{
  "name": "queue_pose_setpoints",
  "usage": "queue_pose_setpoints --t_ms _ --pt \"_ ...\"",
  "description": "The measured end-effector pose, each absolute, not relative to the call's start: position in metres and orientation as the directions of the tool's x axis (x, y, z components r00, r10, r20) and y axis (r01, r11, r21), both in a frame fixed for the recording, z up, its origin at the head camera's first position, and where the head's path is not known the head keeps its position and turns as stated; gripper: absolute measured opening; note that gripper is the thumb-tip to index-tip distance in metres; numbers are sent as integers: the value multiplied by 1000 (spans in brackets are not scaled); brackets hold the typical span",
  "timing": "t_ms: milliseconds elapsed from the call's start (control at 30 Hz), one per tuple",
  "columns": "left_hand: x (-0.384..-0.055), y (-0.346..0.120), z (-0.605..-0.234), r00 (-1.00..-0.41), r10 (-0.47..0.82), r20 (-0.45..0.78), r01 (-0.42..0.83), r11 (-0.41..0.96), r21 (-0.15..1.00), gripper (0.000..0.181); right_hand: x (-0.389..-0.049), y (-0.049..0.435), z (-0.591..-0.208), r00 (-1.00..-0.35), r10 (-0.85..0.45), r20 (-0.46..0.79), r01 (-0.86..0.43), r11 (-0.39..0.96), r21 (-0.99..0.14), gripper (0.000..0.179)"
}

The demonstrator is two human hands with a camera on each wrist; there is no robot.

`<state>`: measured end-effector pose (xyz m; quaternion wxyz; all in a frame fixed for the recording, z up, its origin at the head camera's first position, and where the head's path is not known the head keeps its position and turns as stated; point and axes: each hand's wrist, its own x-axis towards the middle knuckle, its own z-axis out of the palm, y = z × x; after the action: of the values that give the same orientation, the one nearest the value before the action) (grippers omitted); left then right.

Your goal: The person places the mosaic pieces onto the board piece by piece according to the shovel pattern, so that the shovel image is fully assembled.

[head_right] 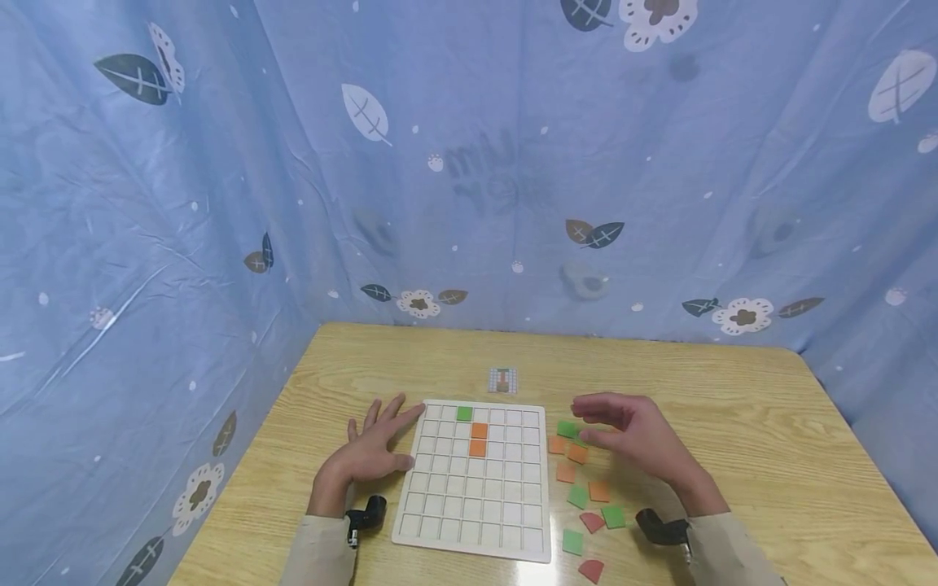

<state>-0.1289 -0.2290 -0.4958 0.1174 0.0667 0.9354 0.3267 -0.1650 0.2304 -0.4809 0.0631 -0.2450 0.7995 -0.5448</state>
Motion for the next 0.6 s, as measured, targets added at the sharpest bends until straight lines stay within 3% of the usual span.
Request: queue_pose_setpoints --t_ms 267,600 --pt "-129 -230 -496 -963 207 -172 55 777 627 95 -176 264 -484 -898 -426 106 -286 383 -878 45" --pt "-129 -231 -498 -964 226 -138 84 755 651 93 -185 275 -498 -905 -425 36 -225 405 -886 48"
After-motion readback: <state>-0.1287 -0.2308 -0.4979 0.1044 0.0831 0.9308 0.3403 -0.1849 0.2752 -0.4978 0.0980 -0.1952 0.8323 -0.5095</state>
